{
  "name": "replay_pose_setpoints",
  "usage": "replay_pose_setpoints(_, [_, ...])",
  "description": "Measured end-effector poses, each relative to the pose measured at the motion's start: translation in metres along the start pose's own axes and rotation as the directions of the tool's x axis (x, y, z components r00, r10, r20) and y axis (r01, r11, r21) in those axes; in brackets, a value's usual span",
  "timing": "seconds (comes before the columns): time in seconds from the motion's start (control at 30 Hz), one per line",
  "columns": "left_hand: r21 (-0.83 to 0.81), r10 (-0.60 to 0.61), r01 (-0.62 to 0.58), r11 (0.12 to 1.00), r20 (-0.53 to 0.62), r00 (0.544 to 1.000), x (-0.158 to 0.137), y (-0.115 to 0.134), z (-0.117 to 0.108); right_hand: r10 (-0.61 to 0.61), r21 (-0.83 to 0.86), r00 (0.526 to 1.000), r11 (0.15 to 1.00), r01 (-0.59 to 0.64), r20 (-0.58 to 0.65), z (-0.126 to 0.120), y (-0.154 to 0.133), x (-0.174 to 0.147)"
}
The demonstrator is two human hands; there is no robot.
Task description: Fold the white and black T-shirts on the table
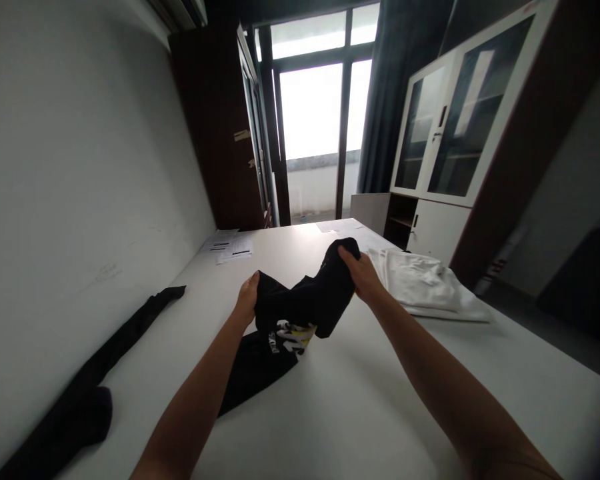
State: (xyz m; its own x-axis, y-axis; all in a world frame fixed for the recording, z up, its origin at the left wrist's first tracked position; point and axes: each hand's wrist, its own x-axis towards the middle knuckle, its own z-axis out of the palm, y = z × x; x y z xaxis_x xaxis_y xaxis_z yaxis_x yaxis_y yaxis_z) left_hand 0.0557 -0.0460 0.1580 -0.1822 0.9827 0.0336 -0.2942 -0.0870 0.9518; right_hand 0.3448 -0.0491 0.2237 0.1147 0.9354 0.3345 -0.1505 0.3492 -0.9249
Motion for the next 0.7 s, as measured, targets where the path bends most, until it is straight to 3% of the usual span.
replay_pose_setpoints(0.07, [0.291, 0.286, -0.274, 0.917, 0.001, 0.958, -0.005, 0.018, -0.006, -0.059, -0.2, 0.988, 0.976, 0.087, 0.14, 0.0, 0.003, -0.002])
replay_pose_setpoints(0.13, [0.539, 0.478, -0.422, 0.729, 0.041, 0.877, -0.012, 0.033, -0.012, -0.085, -0.445, 0.941, 0.865, 0.233, 0.328, 0.002, 0.009, -0.005])
replay_pose_setpoints(0.23, [0.711, 0.587, -0.462, 0.529, 0.086, 0.805, -0.021, 0.048, -0.018, -0.016, -0.66, 0.836, 0.606, 0.444, 0.548, 0.007, 0.028, -0.01])
replay_pose_setpoints(0.33, [0.757, 0.598, -0.476, 0.447, 0.143, 0.789, -0.025, 0.055, -0.02, 0.059, -0.721, 0.779, 0.428, 0.545, 0.624, 0.011, 0.054, -0.007])
replay_pose_setpoints(0.43, [0.749, 0.52, -0.504, 0.43, 0.251, 0.816, -0.022, 0.054, -0.017, 0.038, -0.797, 0.834, 0.32, 0.512, 0.551, 0.009, 0.082, 0.003])
replay_pose_setpoints(0.53, [0.697, 0.427, -0.505, 0.509, 0.305, 0.851, -0.013, 0.042, -0.018, -0.029, -0.869, 0.908, 0.276, 0.41, 0.419, -0.001, 0.112, 0.012])
replay_pose_setpoints(0.63, [0.728, 0.31, -0.448, 0.519, 0.329, 0.892, 0.002, 0.019, -0.026, -0.087, -0.906, 0.949, 0.283, 0.314, 0.302, -0.016, 0.144, 0.017])
replay_pose_setpoints(0.7, [0.823, 0.226, -0.38, 0.422, 0.311, 0.923, 0.013, 0.001, -0.037, -0.056, -0.91, 0.971, 0.338, 0.238, 0.233, -0.028, 0.163, 0.018])
